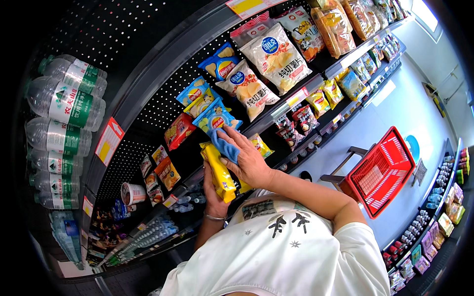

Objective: The person wipes the front edges of a store shelf with a blue cloth, moving from left to right. They pick up and wipe individual snack packages before placing them back on the shelf. The person also wipes the shelf surface between items.

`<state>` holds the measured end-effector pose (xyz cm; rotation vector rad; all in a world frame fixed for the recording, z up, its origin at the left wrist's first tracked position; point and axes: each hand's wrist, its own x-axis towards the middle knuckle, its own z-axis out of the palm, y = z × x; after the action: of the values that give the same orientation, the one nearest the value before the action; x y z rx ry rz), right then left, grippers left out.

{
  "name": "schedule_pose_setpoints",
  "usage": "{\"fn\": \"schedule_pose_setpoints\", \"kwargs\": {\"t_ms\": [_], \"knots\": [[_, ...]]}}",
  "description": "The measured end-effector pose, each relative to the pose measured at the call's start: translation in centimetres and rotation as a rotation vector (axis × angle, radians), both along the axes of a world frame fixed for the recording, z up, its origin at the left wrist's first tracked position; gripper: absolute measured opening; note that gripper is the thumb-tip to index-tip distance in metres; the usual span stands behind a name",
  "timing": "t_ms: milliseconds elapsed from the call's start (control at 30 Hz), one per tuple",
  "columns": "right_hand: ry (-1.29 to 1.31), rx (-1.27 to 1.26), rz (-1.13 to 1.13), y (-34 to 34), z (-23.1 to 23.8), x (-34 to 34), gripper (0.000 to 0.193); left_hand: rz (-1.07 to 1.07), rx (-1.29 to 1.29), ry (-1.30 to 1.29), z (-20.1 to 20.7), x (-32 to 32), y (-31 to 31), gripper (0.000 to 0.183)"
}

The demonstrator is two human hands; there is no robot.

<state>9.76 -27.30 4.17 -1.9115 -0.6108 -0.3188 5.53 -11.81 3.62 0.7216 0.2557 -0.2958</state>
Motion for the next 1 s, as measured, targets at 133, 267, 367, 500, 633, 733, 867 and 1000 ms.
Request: {"fn": "schedule_pose_setpoints", "kwargs": {"t_ms": [133,267,367,500,633,733,867,1000], "knots": [[0.118,0.127,0.08,0.5,-0.3,-1.0,0.055,0.073,0.079,-0.04,1.3,1.2,0.3,0.056],[0.154,0.197,0.105,0.5,-0.5,-1.4,0.046,0.074,0.021,-0.059,1.3,3.0,1.3,0.057],[0.159,0.228,0.055,0.4,0.3,-1.4,0.043,0.013,-0.017,-0.107,0.9,3.6,2.3,0.059],[0.025,0.272,-0.061,-0.2,1.5,0.4,0.042,0.0,0.06,-0.047,1.1,2.8,1.6,0.058],[0.038,0.306,-0.029,-1.0,1.4,1.2,0.027,-0.01,0.049,-0.014,1.2,2.1,0.8,0.058],[0.128,0.383,0.049,-1.0,1.0,0.9,0.037,-0.009,-0.026,-0.041,1.9,2.2,0.6,0.057],[0.139,0.225,0.136,-0.4,0.8,-0.5,0.061,0.078,0.087,-0.058,1.7,2.8,1.4,0.056],[0.226,0.182,0.23,-0.4,-0.2,-1.5,0.06,0.139,0.029,-0.111,1.4,4.0,2.8,0.055]]}}
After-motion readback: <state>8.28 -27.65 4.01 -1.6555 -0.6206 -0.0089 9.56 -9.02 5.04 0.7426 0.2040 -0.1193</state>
